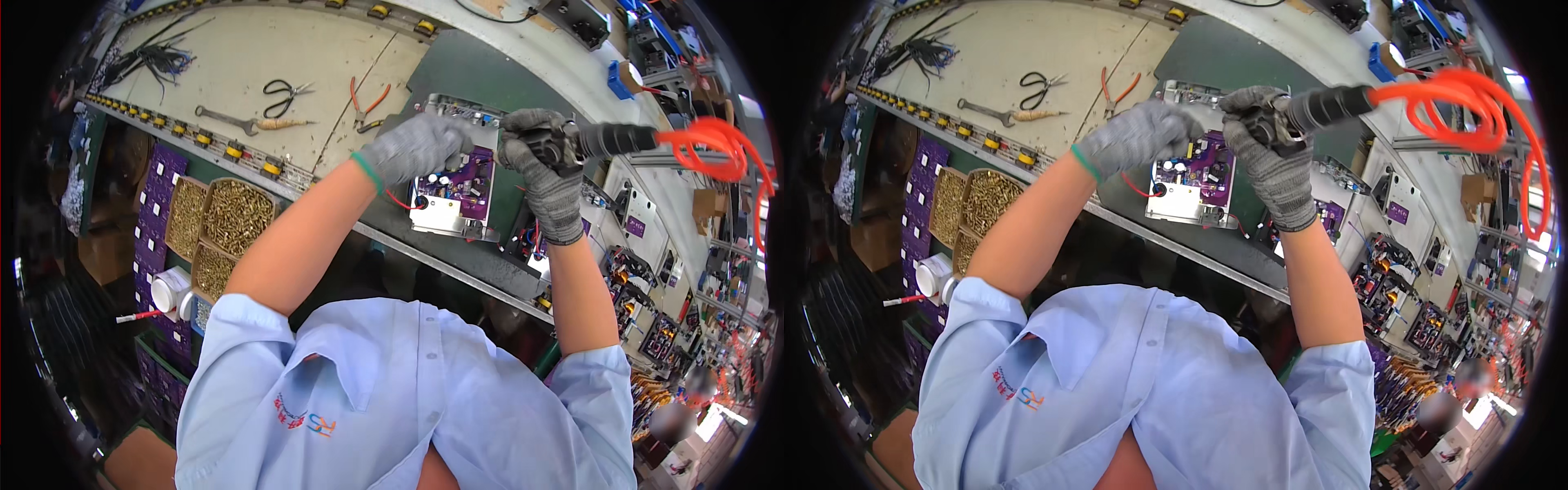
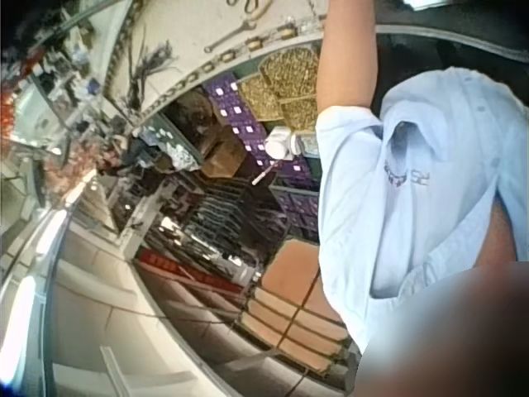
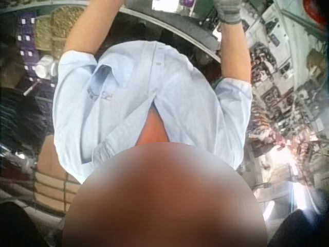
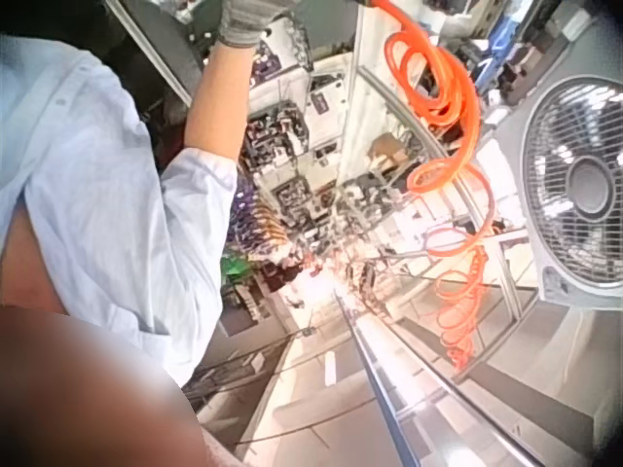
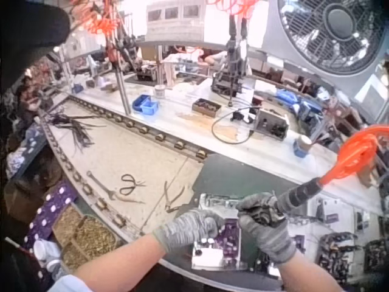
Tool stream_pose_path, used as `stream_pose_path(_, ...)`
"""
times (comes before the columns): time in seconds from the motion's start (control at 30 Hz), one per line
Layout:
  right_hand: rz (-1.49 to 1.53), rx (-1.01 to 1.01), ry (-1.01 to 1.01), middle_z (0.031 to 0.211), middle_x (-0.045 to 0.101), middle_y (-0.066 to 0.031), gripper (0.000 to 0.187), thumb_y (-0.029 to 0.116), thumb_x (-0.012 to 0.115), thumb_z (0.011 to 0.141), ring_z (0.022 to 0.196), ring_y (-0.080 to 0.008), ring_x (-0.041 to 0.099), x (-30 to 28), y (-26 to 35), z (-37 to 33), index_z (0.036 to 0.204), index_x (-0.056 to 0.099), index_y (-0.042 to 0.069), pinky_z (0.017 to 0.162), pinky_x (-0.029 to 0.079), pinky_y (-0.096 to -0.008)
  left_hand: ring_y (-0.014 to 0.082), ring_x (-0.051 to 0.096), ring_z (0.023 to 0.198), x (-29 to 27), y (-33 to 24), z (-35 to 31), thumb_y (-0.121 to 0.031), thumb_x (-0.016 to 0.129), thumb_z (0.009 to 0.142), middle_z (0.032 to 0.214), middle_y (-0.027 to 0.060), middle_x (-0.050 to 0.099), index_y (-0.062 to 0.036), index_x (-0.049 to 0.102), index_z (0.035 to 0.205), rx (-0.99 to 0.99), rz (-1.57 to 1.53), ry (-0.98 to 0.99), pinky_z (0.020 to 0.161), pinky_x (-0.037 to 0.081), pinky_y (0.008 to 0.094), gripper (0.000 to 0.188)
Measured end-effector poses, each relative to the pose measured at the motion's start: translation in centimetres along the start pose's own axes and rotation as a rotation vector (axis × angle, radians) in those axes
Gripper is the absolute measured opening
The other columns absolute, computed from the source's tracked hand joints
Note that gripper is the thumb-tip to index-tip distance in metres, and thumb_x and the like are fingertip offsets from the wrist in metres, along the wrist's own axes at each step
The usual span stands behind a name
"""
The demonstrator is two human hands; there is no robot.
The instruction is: Assembling electronic components for solar energy systems by installing circuit boards into metal housings and securing them with screws.
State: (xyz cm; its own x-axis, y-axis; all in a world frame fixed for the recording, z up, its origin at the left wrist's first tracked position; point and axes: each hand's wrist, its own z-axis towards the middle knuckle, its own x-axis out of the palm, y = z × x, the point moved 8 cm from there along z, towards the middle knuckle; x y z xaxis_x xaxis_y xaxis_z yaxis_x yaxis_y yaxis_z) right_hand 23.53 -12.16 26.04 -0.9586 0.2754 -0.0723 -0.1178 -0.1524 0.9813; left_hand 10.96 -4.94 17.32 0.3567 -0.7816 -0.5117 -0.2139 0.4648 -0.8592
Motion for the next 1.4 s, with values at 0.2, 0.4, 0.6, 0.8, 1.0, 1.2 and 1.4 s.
stream_pose_path(0.2,0.301,-0.106,-0.146,0.103,0.066,-0.0101,0.029,0.0,0.073,0.083,0.09,-0.0177,0.067,-3.2,5.7,-2.1,0.109,0.062,0.004,0.078,0.059,-0.0341,0.0064,0.051,0.055,3.0,0.2,-5.6,-0.023,0.05,0.102,0.072,0.0008,0.061,-0.0015,0.064,0.102,-0.498,-0.789,-0.013,0.049,0.042,0.0231,0.026)
stream_pose_path(0.4,0.539,-0.103,-0.286,0.104,0.064,-0.01,0.033,0.002,0.076,0.08,0.094,-0.0249,0.066,-4.4,6.1,-5.8,0.109,0.06,0.006,0.079,0.06,-0.0408,0.0071,0.052,0.057,5.4,2.2,-5.8,-0.025,0.057,0.101,0.08,0.0023,0.062,0.0001,0.063,0.109,-0.515,-1.271,-0.033,0.047,0.041,0.0216,0.027)
stream_pose_path(0.6,0.627,-0.127,-0.31,0.105,0.065,-0.0082,0.038,0.004,0.076,0.079,0.096,-0.0244,0.066,-4.3,4.6,-5.6,0.113,0.059,0.008,0.085,0.059,-0.0398,0.0081,0.057,0.062,5.7,3.9,-5.3,-0.025,0.058,0.101,0.087,0.0056,0.064,0.0017,0.061,0.114,-0.424,-1.403,-0.115,0.047,0.042,0.019,0.03)
stream_pose_path(0.8,0.674,-0.133,-0.339,0.106,0.064,-0.0066,0.036,0.002,0.075,0.08,0.096,-0.0212,0.066,-3.5,3.9,-5.1,0.112,0.058,0.009,0.088,0.058,-0.0395,0.0076,0.051,0.048,5.9,3.4,-5.5,-0.037,0.058,0.101,0.066,0.003,0.059,-0.0036,0.061,0.096,-0.505,-1.479,-0.1,0.038,0.036,0.021,0.034)
stream_pose_path(1.0,0.618,-0.096,-0.326,0.108,0.063,-0.006,0.035,0.0,0.073,0.082,0.097,-0.0203,0.065,-3.1,3.8,-5.1,0.11,0.057,0.011,0.088,0.057,-0.0385,0.007,0.045,0.04,6.0,3.0,-5.2,-0.039,0.058,0.101,0.06,0.0008,0.055,-0.005,0.061,0.089,-0.58,-1.444,-0.181,0.034,0.033,0.0202,0.036)
stream_pose_path(1.2,0.656,-0.123,-0.327,0.107,0.062,-0.0057,0.036,-0.001,0.073,0.082,0.1,-0.0211,0.064,-4.3,4.4,-5.4,0.111,0.057,0.013,0.086,0.058,-0.0375,0.0062,0.046,0.04,7.0,1.2,-3.9,-0.045,0.063,0.097,0.059,-0.0011,0.054,-0.008,0.06,0.081,-0.703,-1.411,-0.062,0.032,0.035,0.0196,0.04)
stream_pose_path(1.4,0.594,-0.113,-0.41,0.109,0.063,-0.0066,0.037,0.002,0.074,0.081,0.1,-0.0219,0.065,-6.1,2.8,-5.9,0.114,0.058,0.011,0.082,0.059,-0.0379,0.0094,0.049,0.045,6.7,2.3,-4.3,-0.048,0.053,0.1,0.072,0.0062,0.064,-0.003,0.062,0.095,-0.826,-1.206,-0.077,0.033,0.037,0.0216,0.047)
